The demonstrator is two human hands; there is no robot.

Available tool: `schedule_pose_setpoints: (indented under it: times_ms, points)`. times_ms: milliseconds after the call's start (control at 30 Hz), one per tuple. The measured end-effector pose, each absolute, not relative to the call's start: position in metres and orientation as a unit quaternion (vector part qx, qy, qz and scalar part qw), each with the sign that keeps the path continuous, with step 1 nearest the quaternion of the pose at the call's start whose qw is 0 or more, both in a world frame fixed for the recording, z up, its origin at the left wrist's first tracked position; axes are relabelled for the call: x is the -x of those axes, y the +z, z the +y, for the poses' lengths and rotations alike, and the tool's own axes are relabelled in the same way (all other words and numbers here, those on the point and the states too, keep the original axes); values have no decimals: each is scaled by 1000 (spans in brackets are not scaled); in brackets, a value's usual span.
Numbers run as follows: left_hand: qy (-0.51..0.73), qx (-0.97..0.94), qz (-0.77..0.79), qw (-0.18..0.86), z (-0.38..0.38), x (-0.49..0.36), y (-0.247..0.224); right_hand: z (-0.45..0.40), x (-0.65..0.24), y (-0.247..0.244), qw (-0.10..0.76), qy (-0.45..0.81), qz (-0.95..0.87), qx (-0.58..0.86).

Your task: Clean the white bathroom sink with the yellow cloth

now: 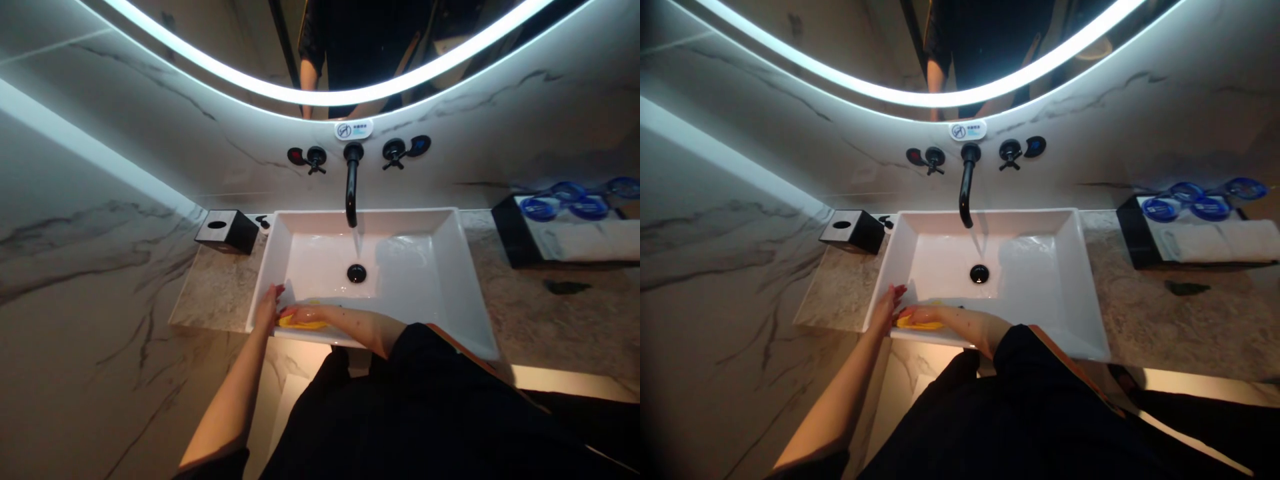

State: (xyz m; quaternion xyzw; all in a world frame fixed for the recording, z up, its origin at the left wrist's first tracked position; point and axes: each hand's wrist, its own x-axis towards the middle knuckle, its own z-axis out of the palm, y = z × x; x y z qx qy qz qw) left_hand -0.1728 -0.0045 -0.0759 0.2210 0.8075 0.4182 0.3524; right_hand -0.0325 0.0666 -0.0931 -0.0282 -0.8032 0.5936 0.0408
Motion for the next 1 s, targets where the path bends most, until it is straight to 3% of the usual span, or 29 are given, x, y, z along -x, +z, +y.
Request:
schedule_pose_setpoints:
  times_ms: [233,467,700,900,1000]
  points:
    - [393,-259,799,375,10,157,-67,110,-147,-104,-54,758,-649,-28]
    - [378,-316,711,502,95,73,-70,130,-282,-86,-109,736,-662,92]
    - [363,-358,651,563,199,3,-63,142,-336,-71,-222,506,-807,210]
    - [382,-367,655,538,245,-9,-56,130,-343,-91,-135,223,-905,337]
    - [386,-374,647,540,237,1,-56,140,-329,-104,-138,184,-906,355]
